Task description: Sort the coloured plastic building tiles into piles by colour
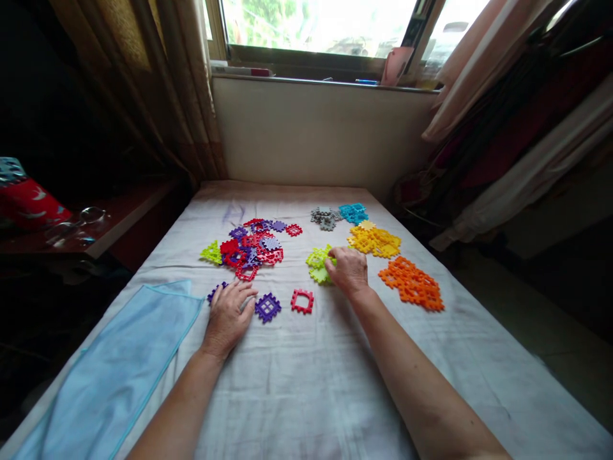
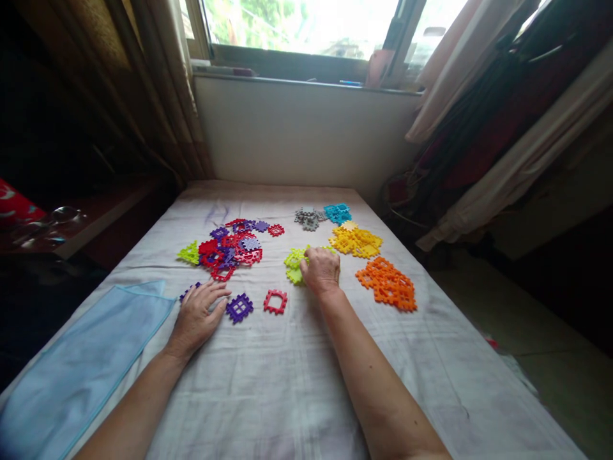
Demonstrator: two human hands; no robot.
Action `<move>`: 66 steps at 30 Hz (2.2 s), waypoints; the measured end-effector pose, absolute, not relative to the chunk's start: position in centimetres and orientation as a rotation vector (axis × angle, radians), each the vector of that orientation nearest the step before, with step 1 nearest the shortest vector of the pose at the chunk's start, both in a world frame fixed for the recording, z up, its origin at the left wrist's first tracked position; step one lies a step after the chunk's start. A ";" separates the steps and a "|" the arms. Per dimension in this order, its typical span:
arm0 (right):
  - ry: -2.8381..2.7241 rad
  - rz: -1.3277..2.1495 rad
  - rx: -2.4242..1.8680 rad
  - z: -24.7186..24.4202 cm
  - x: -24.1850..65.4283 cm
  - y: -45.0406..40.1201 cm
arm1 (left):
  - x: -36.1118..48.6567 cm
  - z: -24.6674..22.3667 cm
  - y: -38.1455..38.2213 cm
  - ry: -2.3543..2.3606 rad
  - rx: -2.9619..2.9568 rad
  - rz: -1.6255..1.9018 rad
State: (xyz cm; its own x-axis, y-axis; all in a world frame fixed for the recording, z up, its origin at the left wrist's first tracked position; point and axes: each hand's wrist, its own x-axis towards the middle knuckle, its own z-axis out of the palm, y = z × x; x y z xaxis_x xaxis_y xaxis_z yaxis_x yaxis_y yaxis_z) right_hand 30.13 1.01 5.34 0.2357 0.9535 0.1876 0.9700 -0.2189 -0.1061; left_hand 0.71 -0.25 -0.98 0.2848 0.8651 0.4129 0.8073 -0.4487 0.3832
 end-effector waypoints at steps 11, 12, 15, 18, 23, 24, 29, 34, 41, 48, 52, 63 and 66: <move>-1.948 -0.238 -1.785 2.4 29.6 -4.6 | -0.2 0.0 1.1 1.787 2.412 0.959; -1.974 -0.215 -1.722 2.0 29.4 -5.1 | -0.7 0.3 1.9 1.844 2.398 0.965; -2.037 -0.134 -1.570 1.1 28.7 -5.8 | -2.6 1.1 5.1 2.075 2.311 0.878; -2.096 -0.060 -1.481 0.8 28.1 -6.0 | -4.7 1.7 8.4 2.254 2.219 0.516; -2.097 0.023 -1.462 0.7 27.6 -5.9 | -6.5 2.4 11.9 2.214 2.254 0.254; -2.087 0.039 -1.470 0.7 27.7 -5.9 | -6.5 2.6 12.3 2.188 2.272 0.227; -2.067 0.103 -1.490 0.4 27.8 -5.8 | -6.6 3.8 13.6 2.055 2.338 0.076; -2.022 0.114 -1.474 0.1 28.0 -5.6 | -6.8 4.4 13.4 2.029 2.344 -0.007; -1.981 0.065 -1.374 -0.7 28.2 -5.3 | -7.0 4.3 10.3 1.925 2.368 0.037; -1.968 0.087 -1.373 -0.8 28.3 -5.2 | -5.1 4.6 6.9 1.950 2.221 0.280; -1.955 0.088 -1.368 -0.9 28.3 -5.2 | -2.1 5.3 4.7 1.913 2.353 0.266; -1.945 -0.037 -1.163 0.0 27.8 -5.6 | 8.6 5.5 -1.9 1.506 2.801 0.100; -1.948 -0.059 -1.158 0.2 27.9 -5.7 | 10.0 5.2 -2.3 1.418 2.816 0.108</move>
State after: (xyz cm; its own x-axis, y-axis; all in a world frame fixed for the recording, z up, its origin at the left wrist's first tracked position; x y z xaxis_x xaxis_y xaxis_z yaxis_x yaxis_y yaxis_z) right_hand 27.90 -5.65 0.22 -0.2130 0.7006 0.6810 0.7406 0.5704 -0.3552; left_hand 10.03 -2.27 5.20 0.5934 0.8021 0.0670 0.8030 -0.5956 0.0191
